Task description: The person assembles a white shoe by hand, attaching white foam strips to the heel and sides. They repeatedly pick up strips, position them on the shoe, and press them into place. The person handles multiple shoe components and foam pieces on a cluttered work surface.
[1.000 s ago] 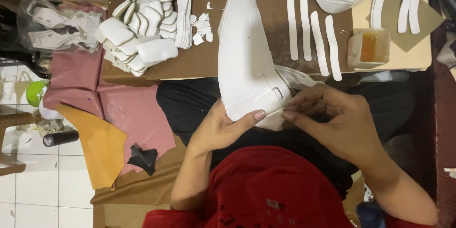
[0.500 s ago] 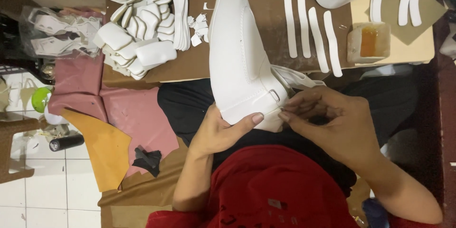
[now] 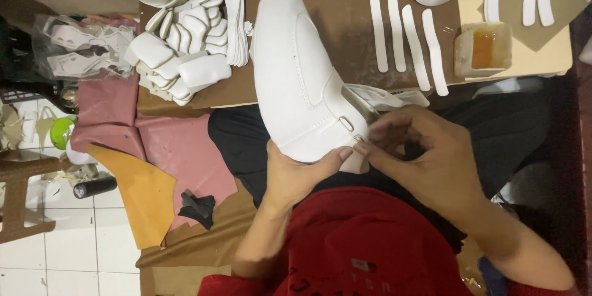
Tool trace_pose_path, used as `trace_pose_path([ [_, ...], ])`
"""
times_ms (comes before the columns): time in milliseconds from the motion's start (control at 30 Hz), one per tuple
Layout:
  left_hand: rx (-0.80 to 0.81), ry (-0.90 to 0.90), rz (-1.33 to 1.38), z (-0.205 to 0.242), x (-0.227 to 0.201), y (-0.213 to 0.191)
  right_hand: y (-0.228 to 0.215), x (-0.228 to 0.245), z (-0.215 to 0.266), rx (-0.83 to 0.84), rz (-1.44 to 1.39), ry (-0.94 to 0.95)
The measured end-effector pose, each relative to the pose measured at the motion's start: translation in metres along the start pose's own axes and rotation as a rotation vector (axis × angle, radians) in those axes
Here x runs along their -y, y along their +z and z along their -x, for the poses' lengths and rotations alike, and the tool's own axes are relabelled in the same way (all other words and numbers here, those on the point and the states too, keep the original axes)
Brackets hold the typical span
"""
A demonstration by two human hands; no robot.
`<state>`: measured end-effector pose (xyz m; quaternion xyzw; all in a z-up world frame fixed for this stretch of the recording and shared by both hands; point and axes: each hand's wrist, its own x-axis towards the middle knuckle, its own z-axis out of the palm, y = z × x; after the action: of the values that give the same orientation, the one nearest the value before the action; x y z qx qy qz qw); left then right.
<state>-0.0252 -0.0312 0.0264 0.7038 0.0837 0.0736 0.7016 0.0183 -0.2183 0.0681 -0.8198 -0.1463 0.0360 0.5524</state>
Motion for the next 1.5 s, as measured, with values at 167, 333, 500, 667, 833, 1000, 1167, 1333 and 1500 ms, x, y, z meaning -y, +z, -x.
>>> trace_pose_path([
  [167,-0.121,-0.113,-0.118,0.002,-0.005,0.009,0.014,-0.019,0.004,0.029,-0.103,0.161],
  [333,-0.033,-0.157,-0.183,0.005,0.005,0.009,0.022,-0.052,0.002,0.047,-0.377,0.276],
  [500,0.019,-0.137,-0.276,0.004,0.041,0.004,0.031,-0.093,0.013,0.044,-0.538,0.251],
  [667,-0.028,-0.307,-0.291,-0.004,0.008,0.028,0.021,-0.073,0.022,-0.053,-0.607,0.281],
  [833,0.032,-0.281,-0.123,-0.024,0.017,0.055,-0.023,-0.047,0.044,-0.220,-0.527,0.335],
  [1000,0.741,-0.205,0.913,-0.066,0.048,0.113,-0.113,-0.057,0.141,-0.594,-0.343,-0.212],
  [1167,0.963,-0.498,1.092,-0.050,0.067,0.272,-0.217,-0.075,0.114,-0.551,-0.821,0.003],
  [1333,1.350,-0.459,1.177,-0.036,0.010,0.429,-0.356,-0.131,0.124,-1.006,-0.593,0.287],
  [1500,0.957,-0.836,0.789,-0.044,0.010,0.544,-0.492,-0.195,0.111,-1.035,-0.458,0.282],
])
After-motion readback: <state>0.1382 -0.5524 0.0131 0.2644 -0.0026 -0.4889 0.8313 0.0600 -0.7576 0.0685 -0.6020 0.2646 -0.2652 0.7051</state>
